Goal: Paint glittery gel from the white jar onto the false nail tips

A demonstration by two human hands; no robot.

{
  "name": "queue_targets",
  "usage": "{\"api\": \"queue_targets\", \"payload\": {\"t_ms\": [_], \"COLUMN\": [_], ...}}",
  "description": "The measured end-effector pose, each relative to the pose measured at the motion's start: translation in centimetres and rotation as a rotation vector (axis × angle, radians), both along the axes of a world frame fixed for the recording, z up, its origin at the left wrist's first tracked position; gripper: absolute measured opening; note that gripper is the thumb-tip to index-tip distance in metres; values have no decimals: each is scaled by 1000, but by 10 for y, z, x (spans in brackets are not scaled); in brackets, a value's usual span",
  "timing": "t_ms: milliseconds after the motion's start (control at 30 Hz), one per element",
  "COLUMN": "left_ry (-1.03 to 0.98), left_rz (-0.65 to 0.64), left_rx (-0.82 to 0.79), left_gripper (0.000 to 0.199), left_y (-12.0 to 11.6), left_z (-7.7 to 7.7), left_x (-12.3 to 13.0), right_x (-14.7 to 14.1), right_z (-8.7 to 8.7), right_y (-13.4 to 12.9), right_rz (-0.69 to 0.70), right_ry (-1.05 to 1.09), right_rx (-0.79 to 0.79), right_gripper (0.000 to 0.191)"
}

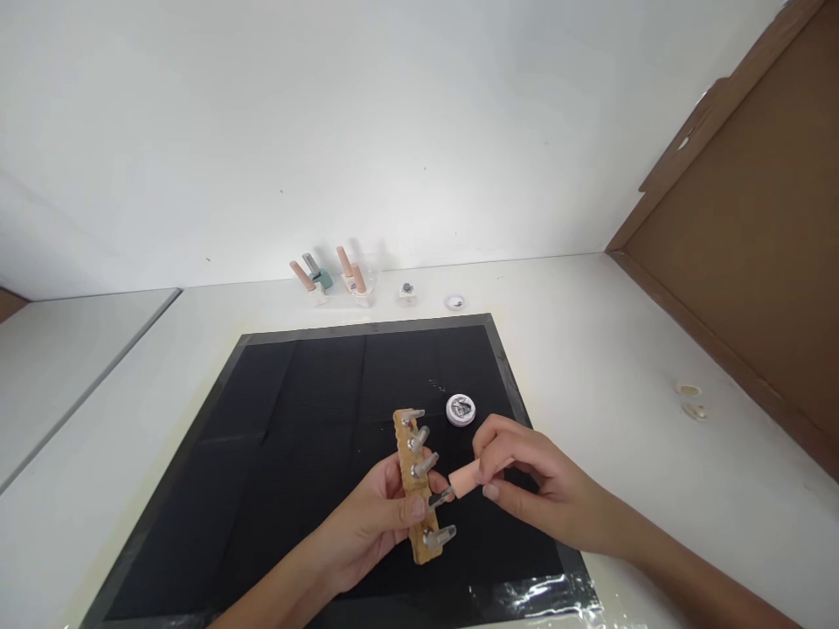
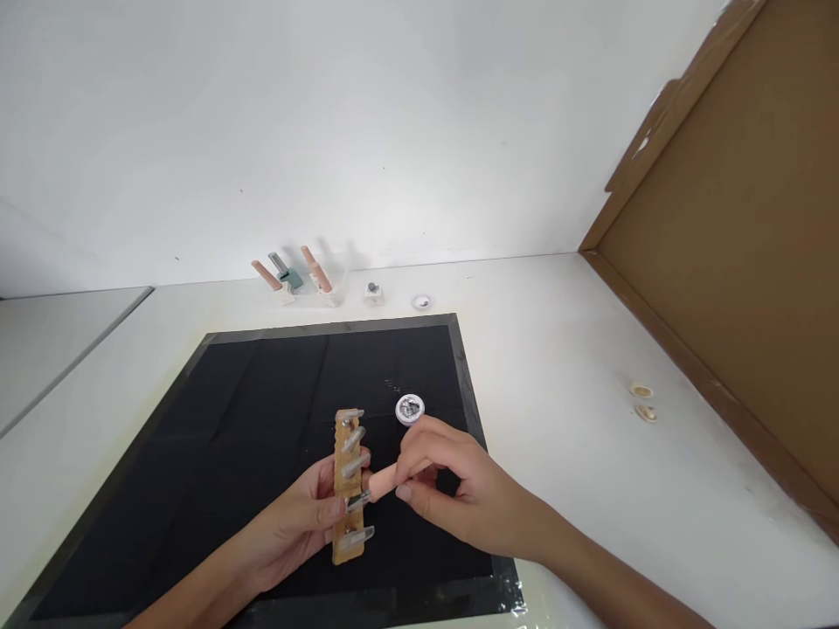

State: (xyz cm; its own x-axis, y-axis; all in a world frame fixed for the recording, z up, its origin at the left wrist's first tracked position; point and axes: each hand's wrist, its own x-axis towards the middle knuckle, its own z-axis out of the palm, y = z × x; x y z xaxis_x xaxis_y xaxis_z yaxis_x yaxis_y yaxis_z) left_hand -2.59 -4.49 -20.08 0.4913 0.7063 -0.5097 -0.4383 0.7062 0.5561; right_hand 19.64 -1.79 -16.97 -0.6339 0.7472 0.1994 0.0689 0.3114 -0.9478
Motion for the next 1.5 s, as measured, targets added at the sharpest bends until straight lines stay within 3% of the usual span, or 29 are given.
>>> {"api": "queue_targets", "payload": {"t_ms": [300, 467, 700, 867, 1067, 1300, 1500], "left_ry": [26, 26, 52, 54, 61, 63, 82], "left_rz": [-14, -29, -58, -55, -63, -71, -92], "left_rx": [-24, -7, 23, 30, 26, 44, 56], "left_gripper": [50, 48, 52, 52, 54, 58, 60], "left_y": [-1, 1, 1, 2, 2, 2, 1], "left_z": [1, 0, -2, -1, 0, -2, -2], "left_x": [1, 1, 0, 0, 0, 0, 1], "right_x": [3, 2, 1, 0, 0, -5, -3], "right_z": [5, 4, 5, 6, 7, 8, 4], "right_y": [-1, -3, -3, -4, -5, -6, -6], "right_rz": [5, -6, -26, -8, -60, -32, -89], "right_ry": [-134, -41, -113, -40, -128, -57, -51], "right_rx": [202, 196, 283, 258, 345, 299, 284], "right_gripper": [24, 23, 28, 26, 25, 24, 25]}}
